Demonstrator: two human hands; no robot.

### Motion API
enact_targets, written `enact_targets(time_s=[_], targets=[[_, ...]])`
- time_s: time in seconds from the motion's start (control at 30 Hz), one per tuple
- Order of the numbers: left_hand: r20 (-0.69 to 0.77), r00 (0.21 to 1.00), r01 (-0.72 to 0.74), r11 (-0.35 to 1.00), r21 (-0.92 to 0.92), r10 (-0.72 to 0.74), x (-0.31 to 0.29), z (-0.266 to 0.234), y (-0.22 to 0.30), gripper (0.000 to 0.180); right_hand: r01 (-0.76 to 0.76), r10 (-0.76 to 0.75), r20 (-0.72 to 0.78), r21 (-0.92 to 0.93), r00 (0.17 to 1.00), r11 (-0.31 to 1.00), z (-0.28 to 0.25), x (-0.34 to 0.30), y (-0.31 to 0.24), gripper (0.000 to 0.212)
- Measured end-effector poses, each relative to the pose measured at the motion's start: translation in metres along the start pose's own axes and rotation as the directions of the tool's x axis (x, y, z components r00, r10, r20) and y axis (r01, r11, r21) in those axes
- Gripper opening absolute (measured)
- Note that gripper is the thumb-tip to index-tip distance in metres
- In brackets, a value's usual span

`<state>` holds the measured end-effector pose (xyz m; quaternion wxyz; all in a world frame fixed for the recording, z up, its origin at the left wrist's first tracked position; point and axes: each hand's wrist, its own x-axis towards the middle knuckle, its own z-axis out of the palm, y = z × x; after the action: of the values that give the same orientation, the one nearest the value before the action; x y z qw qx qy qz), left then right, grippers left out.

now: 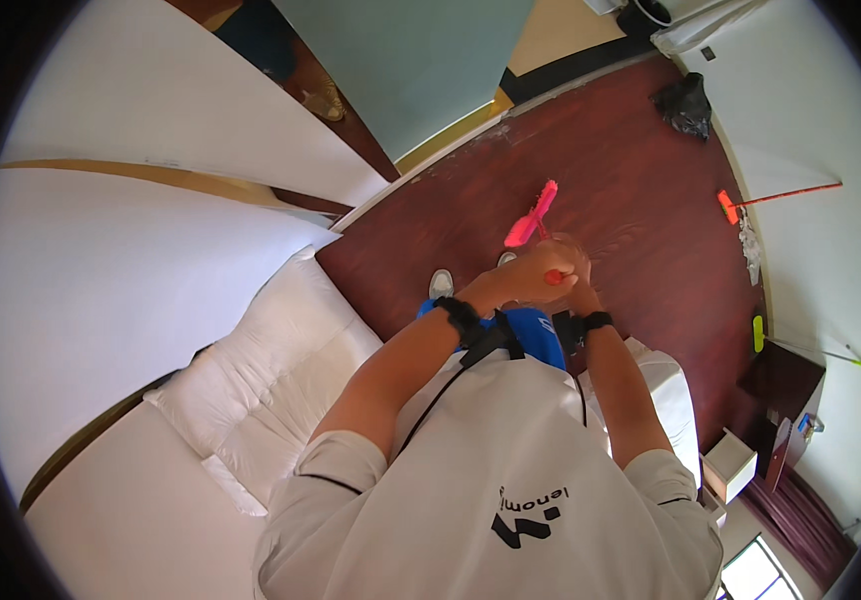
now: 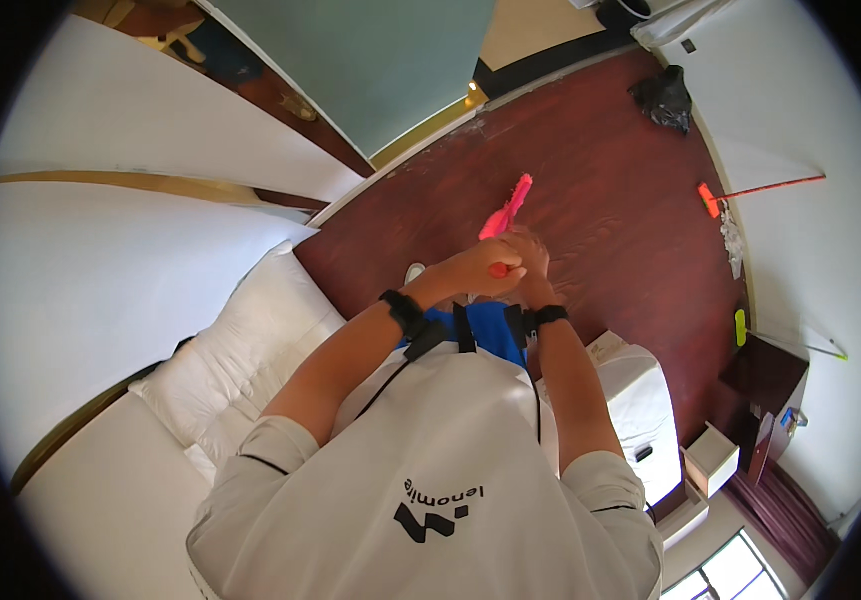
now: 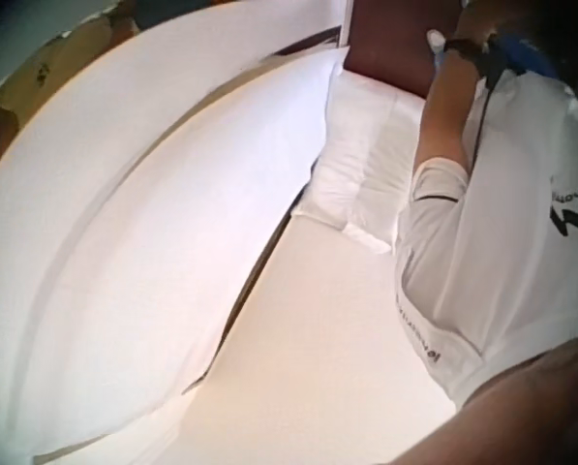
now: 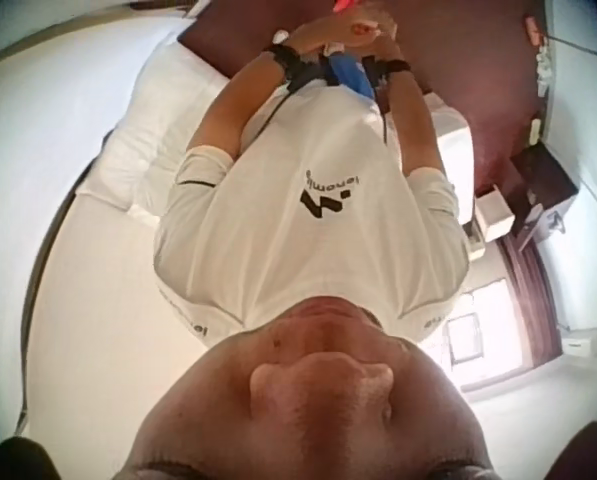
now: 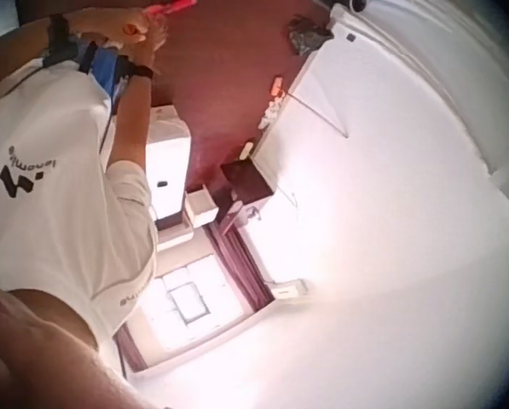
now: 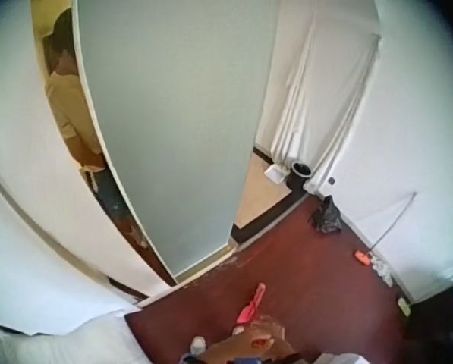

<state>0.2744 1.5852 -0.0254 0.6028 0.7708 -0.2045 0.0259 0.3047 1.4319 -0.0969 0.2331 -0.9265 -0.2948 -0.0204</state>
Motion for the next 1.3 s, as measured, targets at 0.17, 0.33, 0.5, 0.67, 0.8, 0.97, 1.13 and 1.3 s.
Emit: enact_targets(time_s=[0.17, 0.33, 0.5, 0.67, 0.8, 0.97, 1.13, 1.3], targets=[[-0.030, 0.999, 0.028, 0.994, -0.106, -0.031, -0.048, -0.035, -0.007, 0.020, -0.091, 0.094, 0.285, -0.024, 0.954, 0.996, 0.025, 0.018, -0.034, 0.017], [-0.032, 0.999, -0.023, 0.996, -0.081, 0.020, -0.036, -0.055, 0.038, 0.023, -0.132, -0.051, 0.247, 0.668, 0.968, 0.732, 0.007, 0.043, -0.076, 0.012], [0.069, 0.998, -0.023, 0.938, 0.346, -0.001, -0.023, -0.038, 0.041, 0.026, -0.115, -0.248, 0.337, 0.770, 0.908, 0.628, -0.005, 0.033, -0.085, 0.013], [0.095, 0.982, 0.134, 0.956, 0.262, -0.164, -0.031, -0.021, 0.031, 0.026, -0.028, -0.311, 0.340, 0.714, 0.887, 0.700, 0.009, 0.013, -0.065, 0.014], [0.199, 0.962, 0.164, 0.979, 0.119, -0.186, -0.006, -0.004, 0.021, 0.023, 0.051, -0.344, 0.329, 0.653, 0.880, 0.755, 0.011, 0.014, -0.016, 0.014], [0.213, 0.973, 0.101, 0.994, -0.037, -0.091, 0.072, 0.038, 0.012, 0.022, -0.108, -0.100, 0.394, 0.471, 0.914, 0.875, -0.019, 0.019, 0.088, 0.019], [0.286, 0.957, -0.014, 0.994, -0.109, 0.045, 0.147, 0.094, 0.004, 0.020, -0.153, 0.135, 0.076, 0.322, 0.988, 0.934, -0.062, 0.022, 0.165, 0.012], [0.287, 0.957, -0.017, 0.996, -0.082, 0.040, 0.221, 0.127, 0.027, 0.023, -0.055, 0.091, -0.035, 0.575, 0.995, 0.816, -0.107, 0.040, 0.211, 0.011]])
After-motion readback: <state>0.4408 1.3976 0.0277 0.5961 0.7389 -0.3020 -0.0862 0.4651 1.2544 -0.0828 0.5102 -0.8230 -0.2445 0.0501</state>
